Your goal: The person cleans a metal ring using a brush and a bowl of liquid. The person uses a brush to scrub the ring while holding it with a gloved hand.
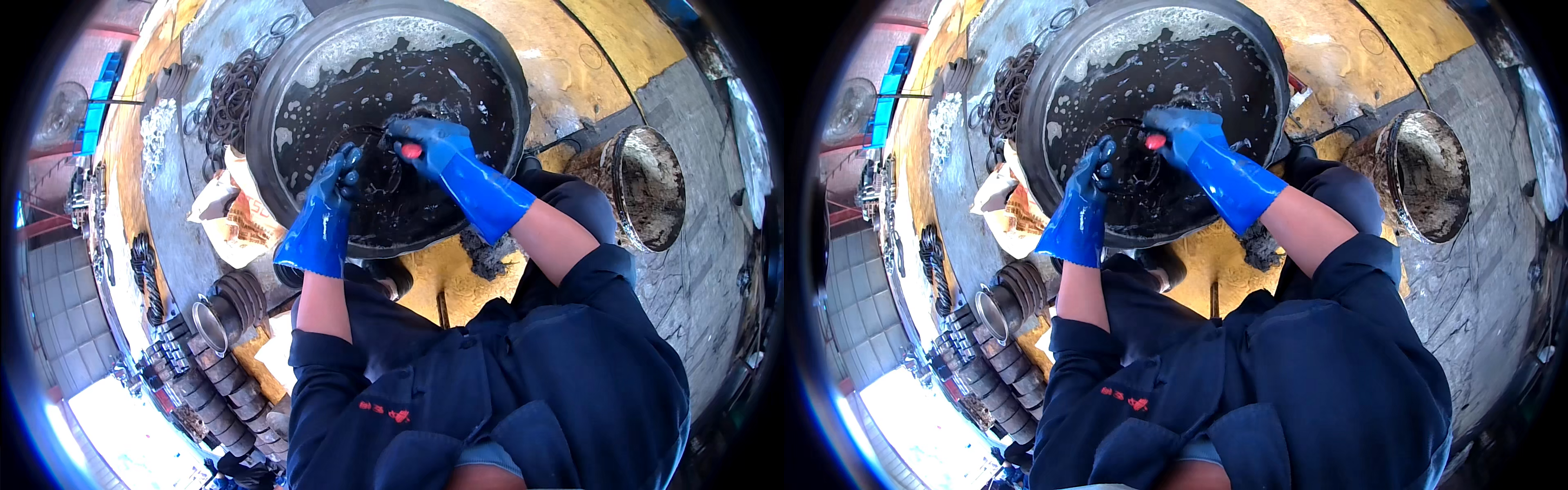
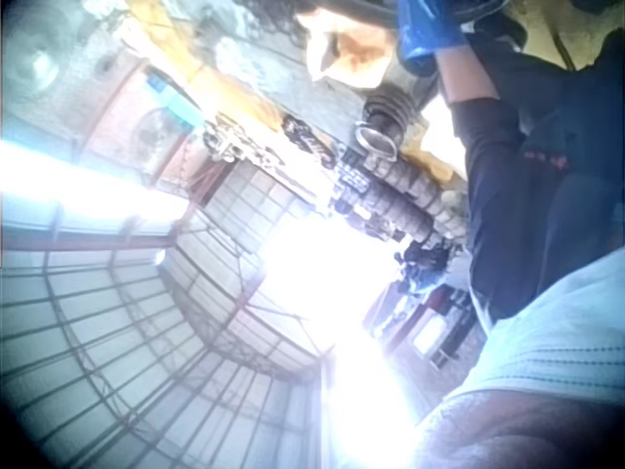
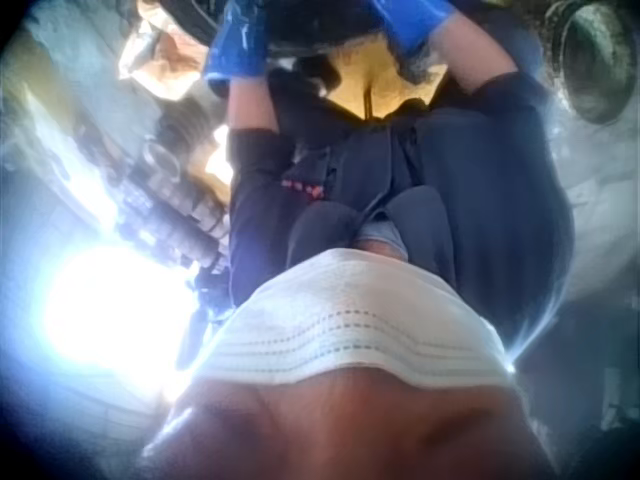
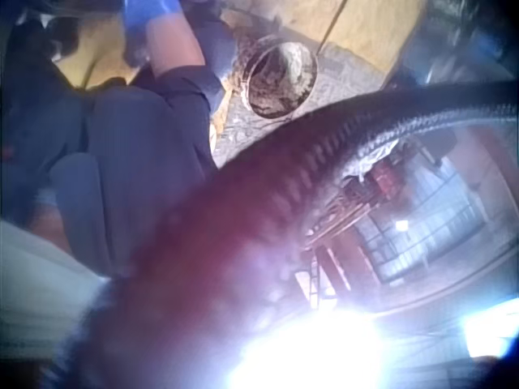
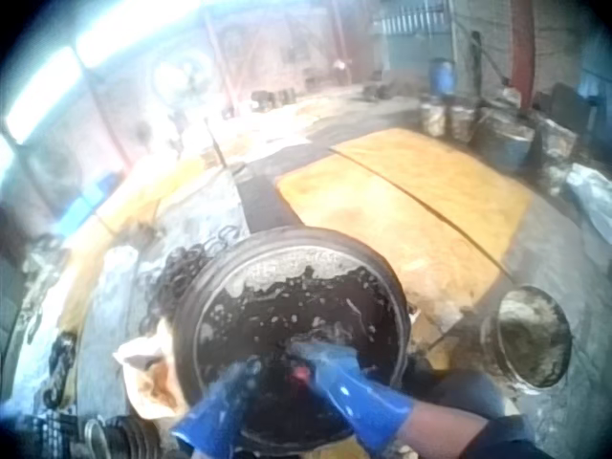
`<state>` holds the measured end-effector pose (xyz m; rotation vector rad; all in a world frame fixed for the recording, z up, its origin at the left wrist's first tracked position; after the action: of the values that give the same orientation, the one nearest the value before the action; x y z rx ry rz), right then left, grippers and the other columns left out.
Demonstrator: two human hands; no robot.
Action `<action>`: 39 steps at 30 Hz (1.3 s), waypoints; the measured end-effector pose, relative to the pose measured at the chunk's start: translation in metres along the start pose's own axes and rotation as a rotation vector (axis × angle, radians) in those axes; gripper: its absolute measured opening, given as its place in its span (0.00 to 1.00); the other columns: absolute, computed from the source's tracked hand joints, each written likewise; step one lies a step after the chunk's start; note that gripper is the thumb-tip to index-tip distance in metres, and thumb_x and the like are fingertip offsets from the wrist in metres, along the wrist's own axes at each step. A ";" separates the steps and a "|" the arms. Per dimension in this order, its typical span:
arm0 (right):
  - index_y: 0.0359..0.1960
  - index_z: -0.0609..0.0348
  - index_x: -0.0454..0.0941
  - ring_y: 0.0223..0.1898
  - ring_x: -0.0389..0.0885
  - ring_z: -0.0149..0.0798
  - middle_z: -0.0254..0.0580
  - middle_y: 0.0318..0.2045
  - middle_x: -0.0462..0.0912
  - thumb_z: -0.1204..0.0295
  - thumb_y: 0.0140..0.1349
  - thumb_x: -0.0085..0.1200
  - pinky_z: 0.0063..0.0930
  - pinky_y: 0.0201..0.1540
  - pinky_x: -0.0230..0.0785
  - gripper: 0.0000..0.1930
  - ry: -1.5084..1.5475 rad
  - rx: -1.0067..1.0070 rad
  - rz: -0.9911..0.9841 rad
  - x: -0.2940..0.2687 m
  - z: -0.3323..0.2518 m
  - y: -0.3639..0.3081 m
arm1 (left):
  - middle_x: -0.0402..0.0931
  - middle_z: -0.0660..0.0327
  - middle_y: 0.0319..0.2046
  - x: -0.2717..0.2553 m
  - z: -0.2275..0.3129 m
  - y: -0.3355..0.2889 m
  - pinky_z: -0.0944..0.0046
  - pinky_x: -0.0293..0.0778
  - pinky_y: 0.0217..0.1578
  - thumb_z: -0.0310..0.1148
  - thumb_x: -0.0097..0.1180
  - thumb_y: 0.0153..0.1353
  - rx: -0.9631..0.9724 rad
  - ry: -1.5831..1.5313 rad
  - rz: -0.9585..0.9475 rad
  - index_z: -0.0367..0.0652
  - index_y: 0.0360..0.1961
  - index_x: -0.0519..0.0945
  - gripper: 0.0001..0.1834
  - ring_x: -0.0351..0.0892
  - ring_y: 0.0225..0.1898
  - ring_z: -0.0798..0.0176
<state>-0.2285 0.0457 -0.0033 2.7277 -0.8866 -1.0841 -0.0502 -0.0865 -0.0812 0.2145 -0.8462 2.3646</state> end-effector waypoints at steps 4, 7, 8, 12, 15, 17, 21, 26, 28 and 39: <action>0.44 0.47 0.84 0.45 0.84 0.48 0.47 0.42 0.85 0.59 0.60 0.59 0.38 0.48 0.76 0.14 0.170 0.439 0.023 0.009 0.073 0.003 | 0.83 0.68 0.46 0.005 -0.010 -0.001 0.79 0.60 0.22 0.42 0.51 0.70 -0.072 0.016 -0.035 0.48 0.57 0.77 0.19 0.73 0.27 0.74; 0.45 0.50 0.84 0.41 0.85 0.43 0.47 0.39 0.86 0.58 0.60 0.59 0.34 0.47 0.76 0.15 0.220 0.596 -0.099 0.018 0.094 -0.004 | 0.83 0.68 0.46 0.002 -0.009 0.002 0.78 0.60 0.22 0.46 0.50 0.70 -0.090 0.033 -0.037 0.47 0.58 0.76 0.21 0.74 0.28 0.74; 0.45 0.51 0.84 0.41 0.85 0.41 0.46 0.39 0.86 0.58 0.60 0.58 0.33 0.47 0.76 0.16 0.327 0.582 -0.117 0.022 0.090 0.000 | 0.83 0.68 0.47 0.004 -0.009 0.003 0.77 0.60 0.22 0.49 0.49 0.70 -0.112 0.013 -0.075 0.47 0.59 0.76 0.23 0.75 0.28 0.73; 0.49 0.57 0.81 0.43 0.83 0.35 0.43 0.41 0.86 0.62 0.64 0.53 0.29 0.50 0.74 0.17 0.562 0.413 -0.107 0.002 0.032 0.018 | 0.83 0.66 0.47 0.015 -0.008 0.001 0.75 0.62 0.21 0.58 0.42 0.70 -0.142 -0.063 -0.166 0.46 0.61 0.73 0.30 0.77 0.29 0.71; 0.48 0.58 0.82 0.43 0.83 0.34 0.42 0.40 0.86 0.63 0.66 0.52 0.28 0.51 0.73 0.15 0.551 0.381 -0.142 0.015 0.039 0.022 | 0.82 0.62 0.49 0.023 -0.005 -0.001 0.73 0.62 0.19 0.61 0.39 0.70 -0.109 -0.147 -0.224 0.45 0.65 0.69 0.35 0.77 0.28 0.68; 0.45 0.58 0.82 0.41 0.83 0.33 0.40 0.38 0.86 0.62 0.65 0.54 0.28 0.49 0.74 0.15 0.421 0.474 -0.253 0.023 0.054 0.017 | 0.83 0.61 0.50 0.022 0.001 -0.001 0.73 0.62 0.19 0.61 0.38 0.70 -0.048 -0.141 -0.242 0.44 0.67 0.67 0.36 0.77 0.27 0.67; 0.41 0.56 0.84 0.36 0.83 0.31 0.38 0.34 0.86 0.61 0.59 0.60 0.29 0.43 0.76 0.14 0.592 0.635 -0.306 0.046 0.066 -0.009 | 0.84 0.61 0.47 0.025 0.019 -0.007 0.71 0.63 0.20 0.60 0.38 0.70 0.063 -0.060 -0.222 0.44 0.67 0.67 0.35 0.78 0.27 0.67; 0.42 0.56 0.85 0.38 0.82 0.32 0.40 0.36 0.86 0.58 0.58 0.62 0.27 0.44 0.74 0.16 0.634 0.697 -0.468 0.060 0.050 -0.028 | 0.84 0.56 0.45 0.033 0.034 -0.015 0.68 0.70 0.26 0.55 0.42 0.71 0.139 0.067 -0.223 0.41 0.61 0.73 0.30 0.81 0.31 0.64; 0.42 0.56 0.85 0.38 0.82 0.32 0.40 0.36 0.86 0.58 0.57 0.62 0.27 0.44 0.74 0.17 0.625 0.653 -0.481 0.052 0.040 -0.023 | 0.83 0.51 0.43 0.032 0.036 -0.020 0.67 0.74 0.29 0.50 0.45 0.72 0.204 0.076 -0.124 0.38 0.55 0.76 0.26 0.82 0.32 0.61; 0.47 0.59 0.82 0.40 0.82 0.30 0.38 0.39 0.86 0.64 0.62 0.61 0.26 0.46 0.74 0.16 0.507 0.537 -0.004 -0.016 0.077 0.014 | 0.80 0.47 0.30 0.103 0.041 -0.048 0.46 0.74 0.36 0.36 0.57 0.59 0.886 1.696 -0.078 0.40 0.40 0.81 0.12 0.80 0.35 0.41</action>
<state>-0.2949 0.0530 -0.0474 3.1745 -1.2030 -0.1138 -0.1057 -0.0318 0.0106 -1.1955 0.9535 1.7244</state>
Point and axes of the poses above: each hand's wrist, its own y-axis towards the middle knuckle, its own x-axis out of the palm, z = x × y, the point moved 10 cm from there along y, towards the middle knuckle
